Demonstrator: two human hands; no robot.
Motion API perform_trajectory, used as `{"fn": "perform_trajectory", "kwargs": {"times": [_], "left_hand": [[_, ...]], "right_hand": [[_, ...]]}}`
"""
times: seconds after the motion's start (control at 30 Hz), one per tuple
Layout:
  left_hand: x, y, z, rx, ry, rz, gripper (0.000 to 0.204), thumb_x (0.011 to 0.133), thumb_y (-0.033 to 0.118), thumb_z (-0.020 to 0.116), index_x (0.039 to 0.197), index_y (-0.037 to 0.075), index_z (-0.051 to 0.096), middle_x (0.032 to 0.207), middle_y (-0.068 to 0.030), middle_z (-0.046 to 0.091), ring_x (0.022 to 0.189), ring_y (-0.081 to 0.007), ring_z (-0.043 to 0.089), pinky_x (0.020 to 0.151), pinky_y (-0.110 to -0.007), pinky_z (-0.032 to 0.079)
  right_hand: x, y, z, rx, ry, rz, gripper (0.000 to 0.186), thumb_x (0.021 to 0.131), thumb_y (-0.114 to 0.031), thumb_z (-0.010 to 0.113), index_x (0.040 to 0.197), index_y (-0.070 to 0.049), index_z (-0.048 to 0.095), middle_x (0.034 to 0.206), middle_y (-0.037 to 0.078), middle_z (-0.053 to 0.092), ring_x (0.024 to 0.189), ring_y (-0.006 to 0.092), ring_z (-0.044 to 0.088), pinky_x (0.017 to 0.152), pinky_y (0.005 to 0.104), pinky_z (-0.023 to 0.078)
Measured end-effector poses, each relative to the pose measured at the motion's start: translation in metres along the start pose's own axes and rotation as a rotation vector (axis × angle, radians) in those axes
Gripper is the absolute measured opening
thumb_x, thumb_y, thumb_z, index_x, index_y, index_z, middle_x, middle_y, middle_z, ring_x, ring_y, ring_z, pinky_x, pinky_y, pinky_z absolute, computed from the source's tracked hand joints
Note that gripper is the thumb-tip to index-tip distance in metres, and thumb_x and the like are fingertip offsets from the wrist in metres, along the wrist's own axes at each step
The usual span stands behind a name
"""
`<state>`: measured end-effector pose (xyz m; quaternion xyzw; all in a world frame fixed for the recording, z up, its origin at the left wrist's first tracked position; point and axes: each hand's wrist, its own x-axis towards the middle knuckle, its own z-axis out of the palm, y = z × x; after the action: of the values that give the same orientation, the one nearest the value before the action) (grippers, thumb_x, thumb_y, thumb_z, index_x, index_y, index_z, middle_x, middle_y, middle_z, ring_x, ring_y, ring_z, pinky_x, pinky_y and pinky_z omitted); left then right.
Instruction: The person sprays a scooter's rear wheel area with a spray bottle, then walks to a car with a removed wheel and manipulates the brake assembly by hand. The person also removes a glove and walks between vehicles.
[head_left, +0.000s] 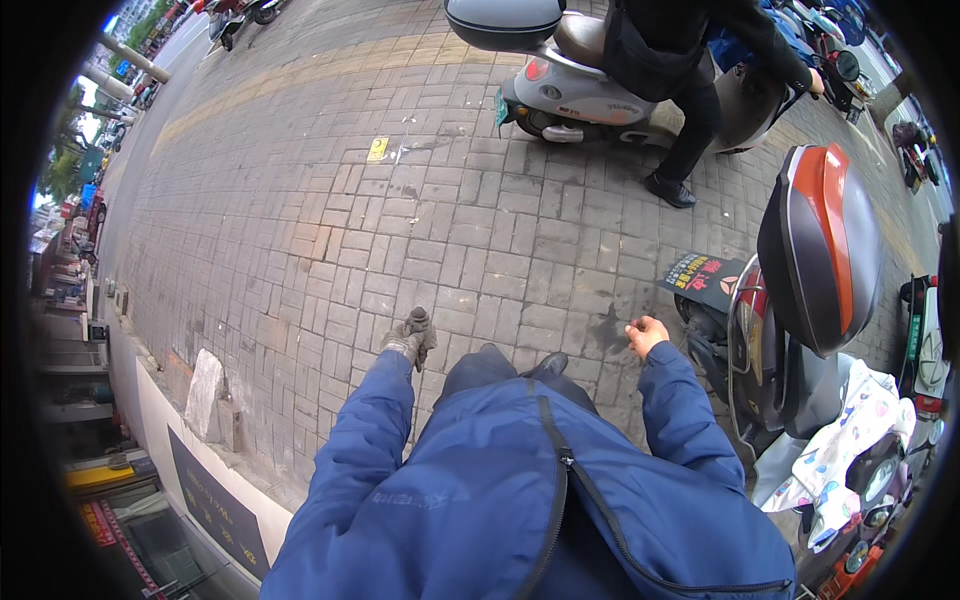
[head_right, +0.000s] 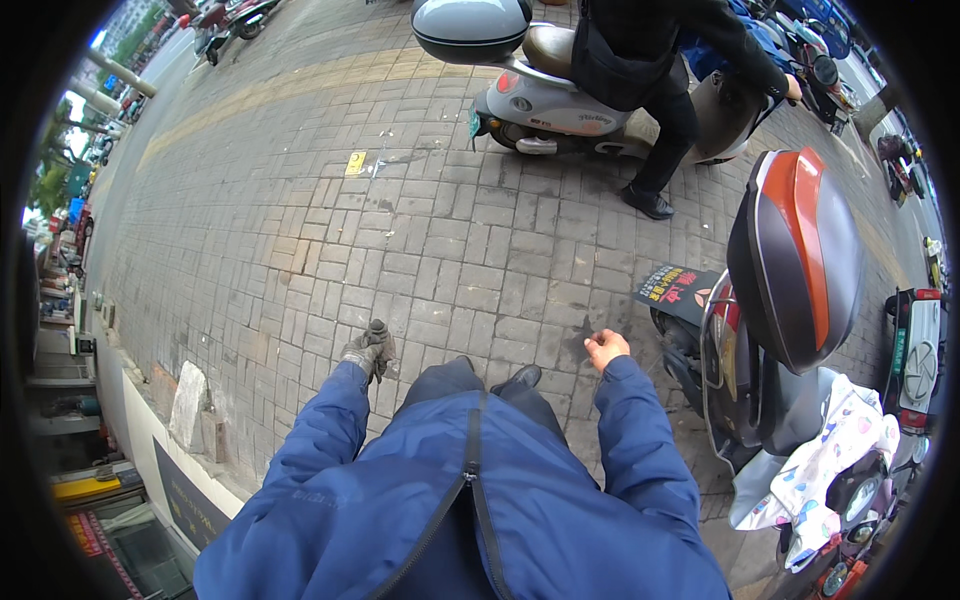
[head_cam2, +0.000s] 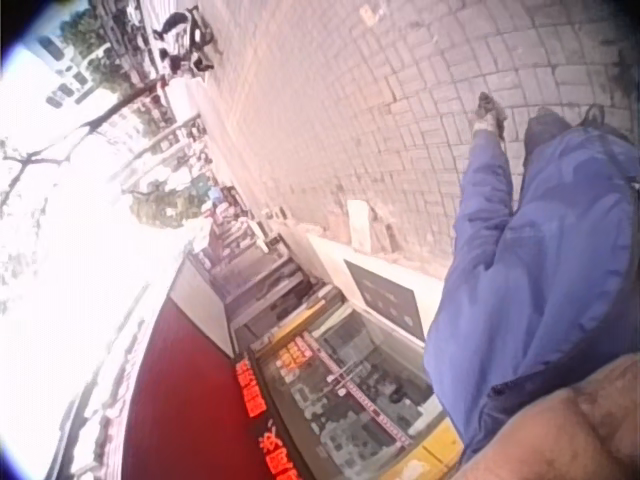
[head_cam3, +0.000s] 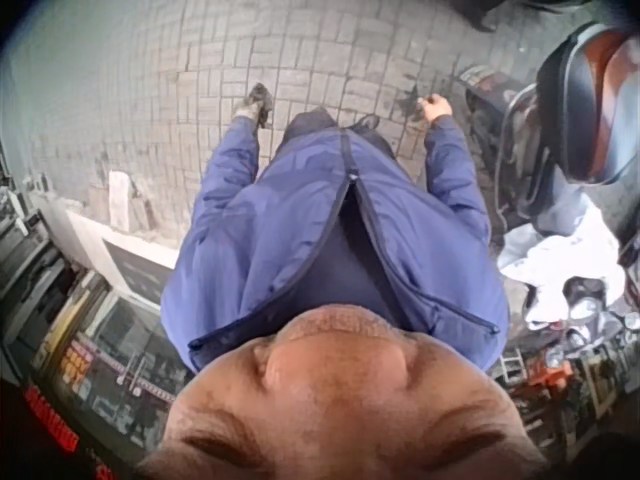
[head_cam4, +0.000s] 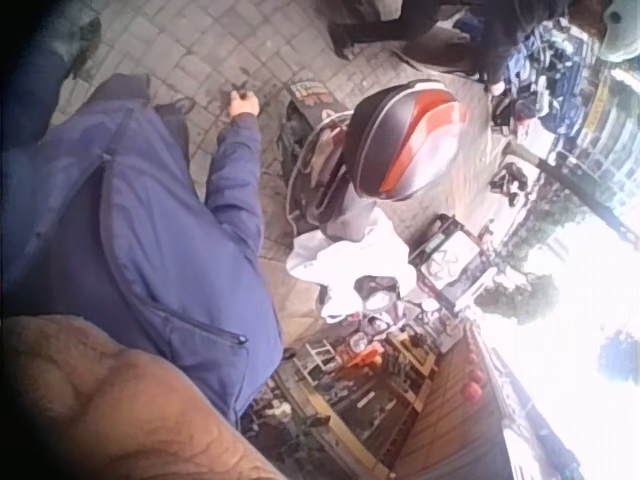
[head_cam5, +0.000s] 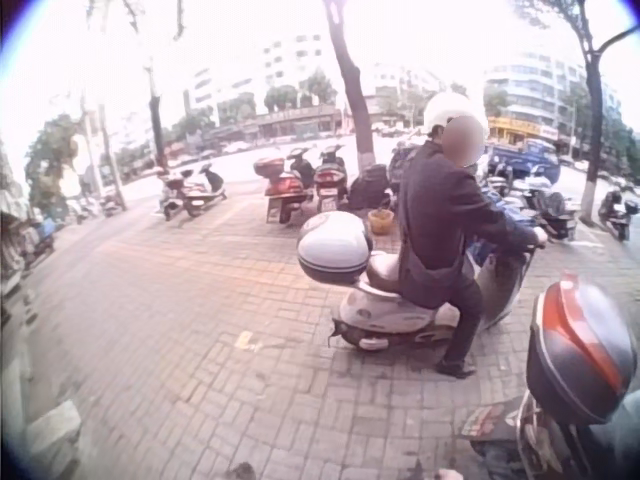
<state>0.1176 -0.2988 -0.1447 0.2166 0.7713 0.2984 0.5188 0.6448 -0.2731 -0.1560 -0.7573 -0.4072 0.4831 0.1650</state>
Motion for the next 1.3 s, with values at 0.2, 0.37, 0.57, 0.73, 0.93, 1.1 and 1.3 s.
{"fn": "perform_trajectory", "kwargs": {"times": [0.2,0.37,0.57,0.73,0.93,1.1,1.3], "left_hand": [[0.041,0.002,0.01,-0.052,-0.006,-0.079,0.024,0.079,-0.005,0.063,0.101,0.003,0.059,0.075,-0.0094,0.065,0.055,-0.0199,0.061,0.044,-0.032,0.048],[0.113,0.038,0.032,0.089,-0.02,-0.143,0.023,0.079,-0.003,0.063,0.101,0.003,0.058,0.07,-0.0098,0.063,0.049,-0.0198,0.058,0.04,-0.033,0.045],[0.225,0.157,0.097,0.141,-0.187,-0.068,0.029,0.08,0.01,0.062,0.109,0.01,0.061,0.066,-0.0077,0.06,0.048,-0.0202,0.055,0.041,-0.037,0.043],[0.29,0.273,0.143,0.161,-0.267,0.12,0.022,0.083,-0.002,0.058,0.103,0.004,0.059,0.066,-0.0083,0.061,0.044,-0.0169,0.052,0.038,-0.032,0.041],[0.327,0.323,0.206,0.165,-0.299,0.132,0.023,0.079,-0.007,0.059,0.098,0.005,0.058,0.077,-0.0041,0.06,0.062,-0.0146,0.055,0.053,-0.03,0.049],[0.328,0.304,0.191,0.498,-0.249,-0.007,0.032,0.08,0.008,0.06,0.111,0.01,0.065,0.08,-0.0064,0.065,0.07,-0.0168,0.061,0.064,-0.029,0.049],[0.329,0.339,0.224,-0.092,-0.104,-0.091,0.021,0.082,-0.006,0.052,0.1,0.005,0.055,0.063,-0.0108,0.059,0.041,-0.0209,0.054,0.032,-0.034,0.042]], "right_hand": [[0.027,-0.011,-0.002,-0.112,-0.057,0.052,0.028,0.081,-0.026,0.068,0.095,-0.002,0.067,0.079,0.012,0.069,0.069,0.0222,0.068,0.068,0.033,0.053],[0.04,-0.006,-0.014,-0.037,-0.023,0.232,0.027,0.082,-0.025,0.067,0.096,-0.001,0.067,0.08,0.012,0.069,0.065,0.0219,0.067,0.064,0.0335,0.053],[0.065,-0.051,-0.033,0.131,0.046,0.396,0.03,0.087,-0.021,0.064,0.107,0.002,0.062,0.079,0.011,0.066,0.062,0.0173,0.063,0.052,0.0315,0.05],[0.087,-0.101,-0.024,0.203,0.075,0.434,0.028,0.088,-0.02,0.063,0.106,0.001,0.06,0.077,0.009,0.065,0.057,0.0167,0.061,0.05,0.0307,0.048],[0.124,-0.114,-0.041,0.173,0.063,0.42,0.03,0.089,-0.022,0.063,0.107,0.001,0.06,0.081,0.008,0.065,0.062,0.0155,0.062,0.051,0.0301,0.048],[0.207,-0.121,-0.051,0.228,-0.042,0.49,0.03,0.091,-0.021,0.06,0.112,0.0,0.057,0.082,0.011,0.065,0.059,0.0197,0.061,0.046,0.0331,0.048],[0.325,-0.162,-0.116,-0.147,-0.098,0.273,0.039,0.078,-0.038,0.066,0.097,-0.003,0.068,0.093,0.019,0.068,0.092,0.0337,0.065,0.084,0.0384,0.05]]}}
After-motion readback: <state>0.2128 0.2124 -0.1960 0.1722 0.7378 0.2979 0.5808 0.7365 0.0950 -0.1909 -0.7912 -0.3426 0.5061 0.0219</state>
